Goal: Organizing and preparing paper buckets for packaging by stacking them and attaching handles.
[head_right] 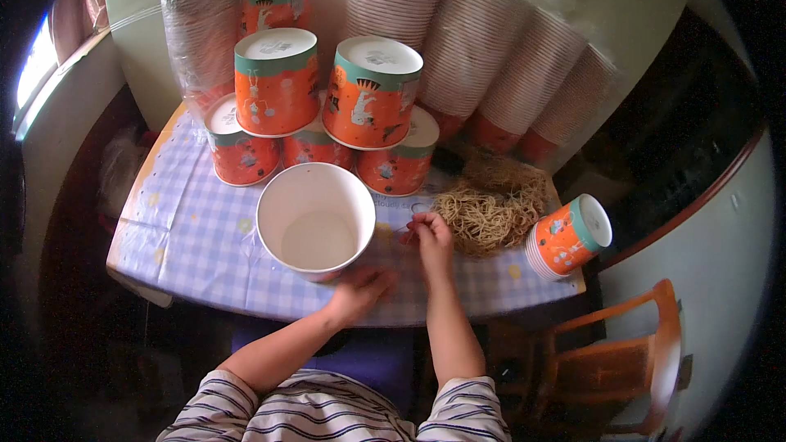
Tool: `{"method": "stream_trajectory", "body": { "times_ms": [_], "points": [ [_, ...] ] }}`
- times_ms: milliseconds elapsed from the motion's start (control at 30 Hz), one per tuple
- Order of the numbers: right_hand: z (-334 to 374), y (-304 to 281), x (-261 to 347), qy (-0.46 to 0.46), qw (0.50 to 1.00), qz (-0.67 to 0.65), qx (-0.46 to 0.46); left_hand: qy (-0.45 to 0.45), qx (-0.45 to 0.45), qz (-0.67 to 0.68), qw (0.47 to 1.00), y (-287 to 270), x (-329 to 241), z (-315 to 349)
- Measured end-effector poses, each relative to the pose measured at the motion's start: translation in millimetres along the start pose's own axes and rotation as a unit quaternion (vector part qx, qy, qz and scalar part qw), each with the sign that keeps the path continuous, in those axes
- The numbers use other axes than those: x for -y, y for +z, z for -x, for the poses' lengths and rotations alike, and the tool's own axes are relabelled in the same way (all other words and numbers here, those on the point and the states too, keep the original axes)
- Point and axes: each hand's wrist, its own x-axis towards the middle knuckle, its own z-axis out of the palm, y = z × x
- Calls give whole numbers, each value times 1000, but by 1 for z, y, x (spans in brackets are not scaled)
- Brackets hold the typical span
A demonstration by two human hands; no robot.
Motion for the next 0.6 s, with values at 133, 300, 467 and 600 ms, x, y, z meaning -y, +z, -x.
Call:
{"method": "stream_trajectory", "body": {
  "times_ms": [133,300,467,600],
  "points": [
    [7,-3,-4,-280,882,372,-73,-19,-21,-2,1000,-1,9,-5],
    [18,-2,11,-78,963,13,257,-11,-24,53,998,-3,12,-7],
    [24,-13,7,96,905,-23,413,12,-26,94,995,-4,15,-7],
    [18,-21,1,101,907,-15,409,2,-31,85,996,-3,1,-6]
  ]
}}
